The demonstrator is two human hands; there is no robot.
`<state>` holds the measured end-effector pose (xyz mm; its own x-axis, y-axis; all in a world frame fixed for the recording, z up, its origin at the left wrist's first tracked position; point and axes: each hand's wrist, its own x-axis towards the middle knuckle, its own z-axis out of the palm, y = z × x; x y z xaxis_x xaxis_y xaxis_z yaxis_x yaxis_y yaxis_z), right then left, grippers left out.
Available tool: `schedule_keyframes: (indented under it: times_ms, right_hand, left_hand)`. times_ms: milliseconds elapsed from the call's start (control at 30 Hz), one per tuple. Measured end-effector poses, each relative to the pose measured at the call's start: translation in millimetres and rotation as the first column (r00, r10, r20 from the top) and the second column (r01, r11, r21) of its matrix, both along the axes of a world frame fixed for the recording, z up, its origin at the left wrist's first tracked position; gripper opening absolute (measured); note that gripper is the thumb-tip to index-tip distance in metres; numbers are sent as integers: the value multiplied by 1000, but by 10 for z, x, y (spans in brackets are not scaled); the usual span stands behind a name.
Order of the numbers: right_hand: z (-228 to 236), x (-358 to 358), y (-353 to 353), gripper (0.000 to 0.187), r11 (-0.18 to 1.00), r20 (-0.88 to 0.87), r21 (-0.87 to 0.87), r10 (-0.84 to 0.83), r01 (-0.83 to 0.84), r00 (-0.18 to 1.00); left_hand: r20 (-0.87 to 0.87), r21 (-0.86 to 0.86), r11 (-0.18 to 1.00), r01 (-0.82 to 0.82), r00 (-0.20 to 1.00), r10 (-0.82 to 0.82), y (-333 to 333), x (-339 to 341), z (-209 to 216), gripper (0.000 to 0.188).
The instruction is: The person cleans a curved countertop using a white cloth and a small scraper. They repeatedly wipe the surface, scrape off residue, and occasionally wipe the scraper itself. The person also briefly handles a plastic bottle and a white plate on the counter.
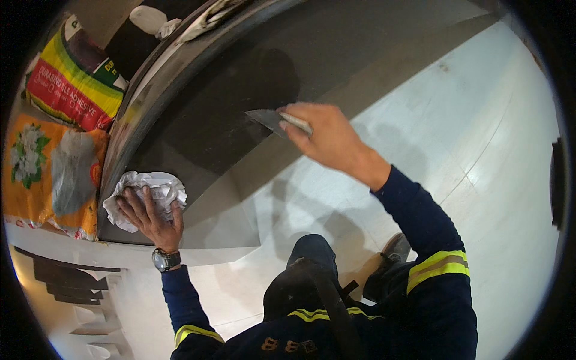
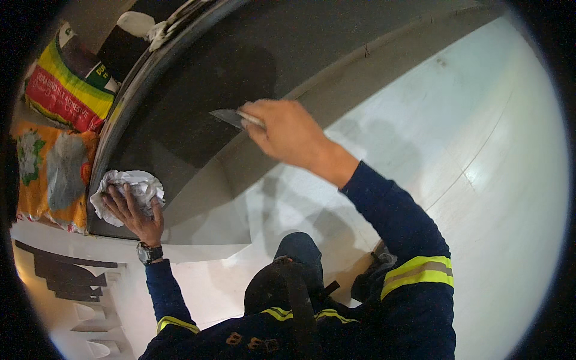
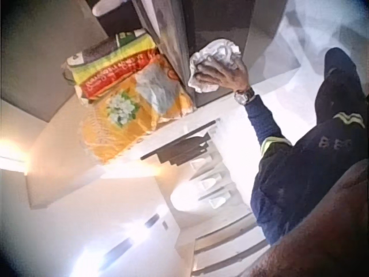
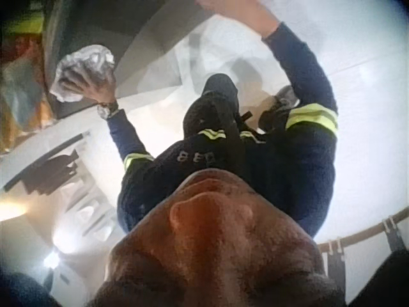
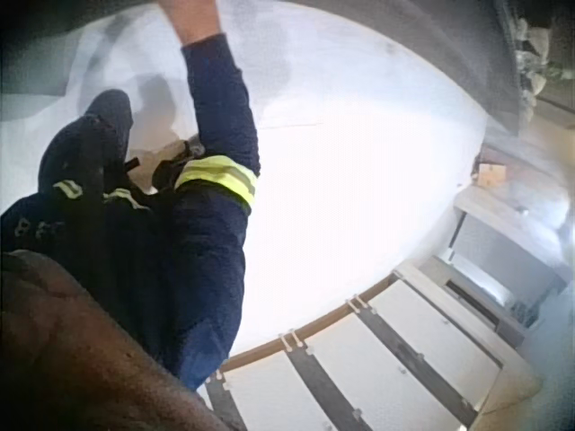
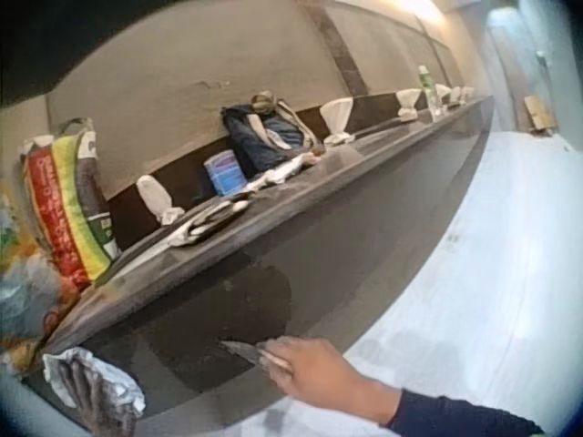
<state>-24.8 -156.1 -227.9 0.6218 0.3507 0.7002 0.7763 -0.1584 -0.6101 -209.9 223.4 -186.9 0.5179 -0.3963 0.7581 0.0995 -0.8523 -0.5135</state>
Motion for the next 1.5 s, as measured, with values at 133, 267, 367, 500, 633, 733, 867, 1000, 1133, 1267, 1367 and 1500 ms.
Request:
schedule_keyframes:
  times_ms: [133, 267, 367, 500, 633, 733, 867, 1000, 1133, 1267, 1367, 1500]
  right_hand:
    - [45, 8, -42, 25, 997, -30, 40, -70, 71, 997]
    - [88, -236, 300, 27, 997, 18, 16, -81, 80, 997]
    - [56, -361, 396, 27, 982, -143, 104, -141, 156, 980]
    - [21, -357, 439, 25, 961, -466, 166, -122, 222, 876]
    - [57, -385, 650, 26, 917, -389, 294, -143, 269, 910]
    - [-39, -345, 642, 25, 892, -474, 334, -121, 306, 872]
    - [120, -375, 731, 25, 884, -462, 365, -101, 293, 881]
    - [26, -388, 689, 26, 876, -474, 363, -119, 317, 872]
    - [238, -418, 839, 25, 891, -431, 371, -83, 261, 898]
    - [24, -439, 769, 23, 879, -471, 353, -128, 319, 873]
    - [-26, -401, 751, 23, 882, -405, 352, -157, 312, 901]
    - [488, -385, 505, 25, 932, -324, 279, -135, 230, 937]
  left_hand:
    - [85, -11, 1000, 29, 996, -28, 100, 36, -1, 69]
    - [96, -58, 998, 39, 995, -34, 45, 103, -85, 69]
    - [78, -85, 996, 16, 997, -10, 67, 111, -110, 71]
    - [111, -156, 988, -3, 994, 21, 248, 67, -288, 70]
    - [101, -183, 983, -14, 994, 33, 334, 16, -365, 70]
    - [110, -189, 982, 0, 994, 21, 307, 76, -380, 70]
    - [118, -192, 981, -1, 993, 25, 307, 68, -347, 70]
    - [86, -218, 976, 5, 996, 15, 247, 58, -339, 72]
    - [94, -208, 978, -5, 995, 25, 266, 14, -341, 74]
    - [82, -216, 976, -2, 996, 20, 260, 44, -342, 78]
    - [100, -242, 970, 14, 995, 11, 184, 88, -378, 82]
    - [120, -391, 920, 35, 993, 13, -151, 215, -485, 91]
